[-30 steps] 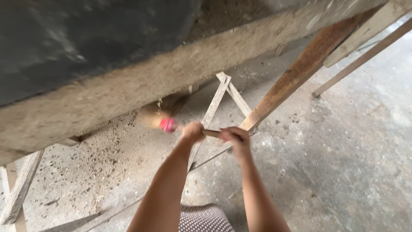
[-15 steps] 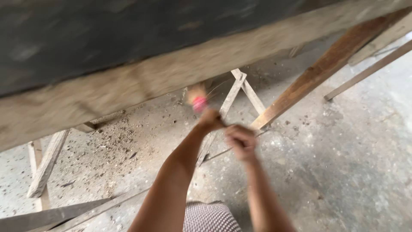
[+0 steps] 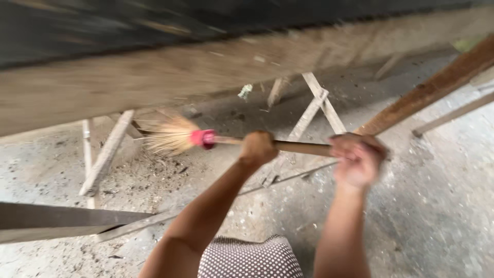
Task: The person sweeps a concrete floor with a traditional straw broom, moving around a parked scooter and under a wooden table. The person gathers visible debris into piles while sweeping different sections of the floor.
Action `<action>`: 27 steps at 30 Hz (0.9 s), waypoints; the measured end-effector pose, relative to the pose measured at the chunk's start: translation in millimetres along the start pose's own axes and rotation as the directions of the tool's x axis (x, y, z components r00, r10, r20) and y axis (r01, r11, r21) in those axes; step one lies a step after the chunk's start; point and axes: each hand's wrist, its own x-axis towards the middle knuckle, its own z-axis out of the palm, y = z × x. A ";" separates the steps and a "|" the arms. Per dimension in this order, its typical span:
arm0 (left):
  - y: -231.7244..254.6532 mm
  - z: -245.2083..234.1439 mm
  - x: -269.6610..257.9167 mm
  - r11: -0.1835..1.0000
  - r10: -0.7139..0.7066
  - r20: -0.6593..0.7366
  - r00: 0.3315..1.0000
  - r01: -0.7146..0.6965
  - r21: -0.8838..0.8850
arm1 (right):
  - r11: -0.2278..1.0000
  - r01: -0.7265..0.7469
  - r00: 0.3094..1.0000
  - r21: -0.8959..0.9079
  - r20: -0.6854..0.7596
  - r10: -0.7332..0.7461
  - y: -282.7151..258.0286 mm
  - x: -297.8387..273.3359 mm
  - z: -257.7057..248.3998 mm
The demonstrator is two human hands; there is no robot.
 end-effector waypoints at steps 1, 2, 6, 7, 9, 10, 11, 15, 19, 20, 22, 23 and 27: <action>8.3 -8.8 2.5 0.997 0.005 -0.041 0.999 -0.009 -0.083 | 0.999 0.034 0.998 -0.002 0.057 -0.034 -8.5 0.4 10.4; 6.9 -16.6 -0.7 0.987 0.008 -0.081 0.997 -0.021 -0.162 | 0.997 0.071 0.991 0.007 0.113 -0.072 -13.0 -0.3 23.3; -67.0 -35.3 -34.0 0.947 -0.165 0.211 0.964 0.214 -0.239 | 0.963 0.150 0.958 -0.224 0.273 -0.086 62.0 -55.8 132.2; -107.0 -39.7 -51.3 0.937 -0.211 0.252 0.944 0.269 -0.224 | 0.965 -0.030 0.955 -0.259 0.278 0.104 91.6 -77.5 160.4; -168.9 -38.6 -92.7 0.913 -0.294 0.332 0.896 0.366 -0.181 | 0.934 -0.098 0.843 -0.343 0.471 0.261 137.0 -112.5 189.3; -183.2 -33.6 -107.2 0.912 -0.313 0.325 0.892 0.378 -0.160 | 0.941 -0.127 0.792 -0.314 0.539 0.286 149.4 -122.4 191.3; -186.5 -28.6 -108.4 0.921 -0.311 0.285 0.906 0.361 -0.143 | 0.911 -0.257 0.818 -0.323 0.430 0.383 148.9 -122.4 187.7; -119.5 -40.8 -73.2 0.935 -0.328 0.341 0.881 0.355 -0.018 | 0.827 -0.558 0.830 0.071 0.048 0.555 83.9 -74.8 114.3; 21.7 -79.8 -12.4 0.970 -0.126 0.296 0.947 0.180 -0.163 | 0.998 0.021 0.999 -0.057 0.036 -0.019 -67.4 10.7 53.8; 50.5 -87.1 -12.0 0.985 0.081 -0.026 0.996 -0.084 -0.147 | 0.993 0.094 0.989 -0.064 0.124 -0.086 -98.6 23.2 52.9; 92.9 -96.0 7.5 0.933 0.124 -0.032 0.992 -0.128 -0.336 | 0.970 0.216 0.958 -0.112 0.219 -0.188 -148.1 42.9 58.9; 106.1 -93.2 14.1 0.903 0.138 -0.052 0.989 -0.147 -0.404 | 0.966 0.221 0.948 -0.137 0.263 -0.179 -155.4 47.2 66.3; 97.0 -44.5 39.3 0.841 0.142 0.068 0.988 -0.084 -0.534 | 0.794 0.360 0.868 -0.490 0.487 -0.093 -108.0 33.2 95.4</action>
